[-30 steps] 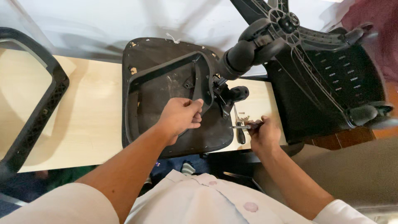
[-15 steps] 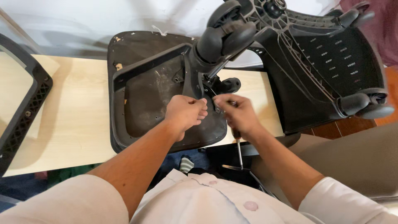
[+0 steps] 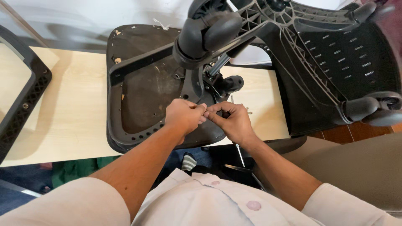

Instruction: The person uses a screwdriver to fasten screws into a black plastic chair frame, securing a curved plastic bracket to the underside of the seat. The person repeatedly aligns the bracket and tightens multiple screws along its edge.

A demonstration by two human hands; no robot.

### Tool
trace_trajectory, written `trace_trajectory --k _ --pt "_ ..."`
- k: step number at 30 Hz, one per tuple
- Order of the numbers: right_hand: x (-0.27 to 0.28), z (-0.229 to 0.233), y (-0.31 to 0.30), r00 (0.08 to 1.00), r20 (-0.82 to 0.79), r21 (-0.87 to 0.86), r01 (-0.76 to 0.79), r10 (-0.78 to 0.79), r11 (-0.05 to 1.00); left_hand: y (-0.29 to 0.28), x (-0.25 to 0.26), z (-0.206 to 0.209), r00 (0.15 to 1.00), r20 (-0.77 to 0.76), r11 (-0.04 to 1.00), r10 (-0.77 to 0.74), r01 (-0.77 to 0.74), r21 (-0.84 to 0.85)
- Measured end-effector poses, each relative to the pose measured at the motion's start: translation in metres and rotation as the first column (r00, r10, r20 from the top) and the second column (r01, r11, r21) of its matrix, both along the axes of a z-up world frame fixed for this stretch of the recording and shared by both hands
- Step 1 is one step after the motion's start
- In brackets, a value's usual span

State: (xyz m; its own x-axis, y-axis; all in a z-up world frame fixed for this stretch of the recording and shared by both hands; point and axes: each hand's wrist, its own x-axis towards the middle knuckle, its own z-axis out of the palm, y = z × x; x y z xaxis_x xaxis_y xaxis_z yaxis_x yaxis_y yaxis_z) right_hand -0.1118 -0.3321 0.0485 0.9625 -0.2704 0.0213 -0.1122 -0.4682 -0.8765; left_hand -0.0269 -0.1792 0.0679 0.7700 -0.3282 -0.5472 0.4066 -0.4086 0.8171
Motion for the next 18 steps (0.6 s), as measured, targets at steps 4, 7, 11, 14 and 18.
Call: trace_trajectory --k 4,7,11,14,18 --pt "-0.006 -0.006 -0.005 0.999 -0.040 0.010 0.023 -0.022 1.000 -0.003 -0.002 -0.003 0.990 0.115 0.993 -0.085 0.075 0.093" --pt "-0.009 -0.016 -0.010 0.997 -0.062 0.107 0.061 -0.055 0.992 -0.004 -0.006 -0.006 0.989 0.129 0.988 -0.073 0.054 0.146" --pt "-0.013 -0.041 -0.026 0.958 -0.211 0.200 0.236 -0.193 0.951 0.001 -0.009 -0.009 0.996 0.084 0.988 -0.038 0.025 0.153" --pt "-0.021 -0.067 -0.046 0.898 -0.319 0.247 0.388 -0.303 0.888 0.007 -0.009 -0.010 0.998 0.063 0.985 -0.026 0.015 0.173" --pt "-0.033 -0.104 -0.079 0.805 -0.431 0.235 0.537 -0.409 0.810 0.014 -0.010 -0.013 0.998 0.067 0.984 0.012 -0.024 0.179"
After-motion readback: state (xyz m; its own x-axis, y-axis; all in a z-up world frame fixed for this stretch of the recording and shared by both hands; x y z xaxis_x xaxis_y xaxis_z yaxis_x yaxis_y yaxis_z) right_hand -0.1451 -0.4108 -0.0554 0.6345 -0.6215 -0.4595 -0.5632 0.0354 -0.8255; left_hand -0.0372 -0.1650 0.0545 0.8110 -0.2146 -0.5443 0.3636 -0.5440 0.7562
